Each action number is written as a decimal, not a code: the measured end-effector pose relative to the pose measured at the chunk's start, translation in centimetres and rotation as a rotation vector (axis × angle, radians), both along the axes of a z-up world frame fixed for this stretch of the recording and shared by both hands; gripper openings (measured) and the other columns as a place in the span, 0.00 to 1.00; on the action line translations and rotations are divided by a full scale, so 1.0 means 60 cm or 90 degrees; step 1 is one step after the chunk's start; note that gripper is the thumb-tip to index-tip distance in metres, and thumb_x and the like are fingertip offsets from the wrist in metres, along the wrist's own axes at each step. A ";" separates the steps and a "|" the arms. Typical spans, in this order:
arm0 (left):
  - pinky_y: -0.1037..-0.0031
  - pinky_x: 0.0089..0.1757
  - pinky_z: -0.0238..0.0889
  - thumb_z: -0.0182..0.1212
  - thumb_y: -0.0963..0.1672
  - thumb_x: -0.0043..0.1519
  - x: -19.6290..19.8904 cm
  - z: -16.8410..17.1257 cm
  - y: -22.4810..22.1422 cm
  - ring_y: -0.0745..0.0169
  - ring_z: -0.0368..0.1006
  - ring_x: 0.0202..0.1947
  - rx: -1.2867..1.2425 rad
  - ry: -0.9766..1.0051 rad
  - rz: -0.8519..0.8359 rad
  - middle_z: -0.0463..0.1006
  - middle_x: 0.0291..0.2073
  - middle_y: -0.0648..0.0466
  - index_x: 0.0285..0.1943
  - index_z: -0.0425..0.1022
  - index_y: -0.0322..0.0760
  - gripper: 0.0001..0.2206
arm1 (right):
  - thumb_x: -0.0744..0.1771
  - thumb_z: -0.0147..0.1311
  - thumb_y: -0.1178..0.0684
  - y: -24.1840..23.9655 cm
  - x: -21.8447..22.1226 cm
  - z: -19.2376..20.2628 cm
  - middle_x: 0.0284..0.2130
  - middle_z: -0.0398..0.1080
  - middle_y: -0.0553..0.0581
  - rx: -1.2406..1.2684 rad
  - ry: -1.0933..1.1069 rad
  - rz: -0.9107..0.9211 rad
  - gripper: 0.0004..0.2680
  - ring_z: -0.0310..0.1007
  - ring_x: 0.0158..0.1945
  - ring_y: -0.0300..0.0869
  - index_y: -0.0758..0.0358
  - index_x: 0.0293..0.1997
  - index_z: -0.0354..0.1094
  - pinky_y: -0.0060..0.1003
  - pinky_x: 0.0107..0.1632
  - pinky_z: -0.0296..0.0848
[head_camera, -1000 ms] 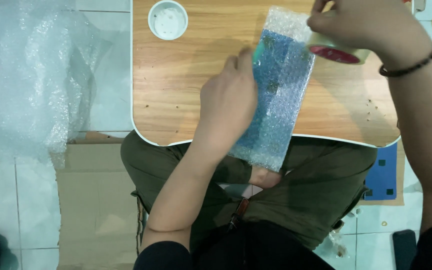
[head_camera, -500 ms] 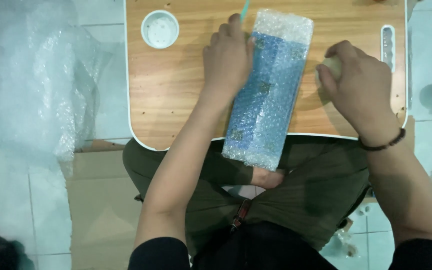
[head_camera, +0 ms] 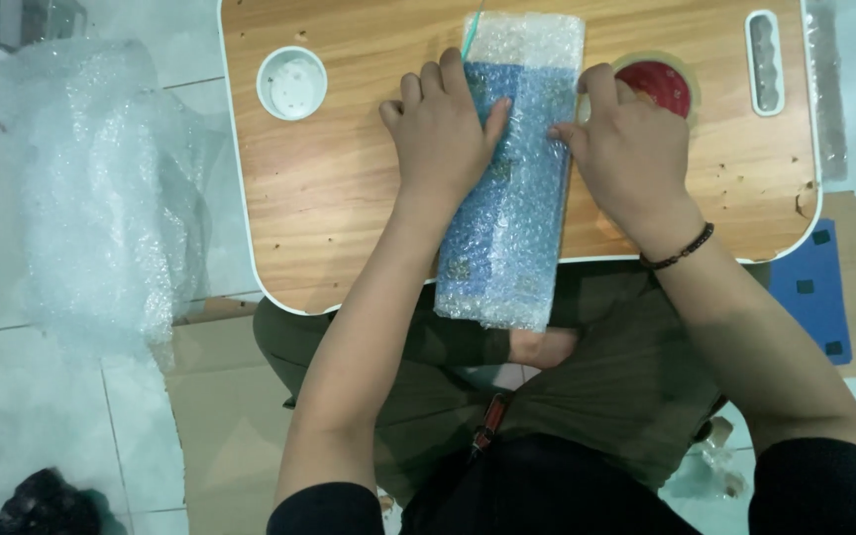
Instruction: Wrapping blue rectangular panels in bubble wrap and securing them with clear packing tape on a small wooden table.
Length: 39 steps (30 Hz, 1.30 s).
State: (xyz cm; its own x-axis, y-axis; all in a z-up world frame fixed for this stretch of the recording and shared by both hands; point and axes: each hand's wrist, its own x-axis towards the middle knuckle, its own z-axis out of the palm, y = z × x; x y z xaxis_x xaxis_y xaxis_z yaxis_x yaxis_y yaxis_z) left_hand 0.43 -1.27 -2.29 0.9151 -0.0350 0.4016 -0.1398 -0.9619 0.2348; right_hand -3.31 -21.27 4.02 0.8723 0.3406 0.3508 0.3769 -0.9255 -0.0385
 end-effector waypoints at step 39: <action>0.65 0.43 0.66 0.68 0.41 0.57 0.046 0.102 0.064 0.56 0.70 0.39 -0.159 0.213 -0.302 0.74 0.34 0.56 0.34 0.77 0.40 0.03 | 0.60 0.76 0.38 -0.006 0.034 -0.008 0.34 0.78 0.55 0.039 0.019 0.036 0.26 0.77 0.30 0.47 0.60 0.54 0.65 0.38 0.33 0.70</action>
State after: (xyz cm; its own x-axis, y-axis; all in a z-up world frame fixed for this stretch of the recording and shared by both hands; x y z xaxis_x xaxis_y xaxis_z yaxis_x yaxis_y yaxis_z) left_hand 3.16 2.59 3.82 0.9008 -0.4094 0.1444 -0.4171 -0.7237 0.5498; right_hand -1.27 -21.65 3.57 0.8629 0.3679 0.3466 0.4260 -0.8984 -0.1071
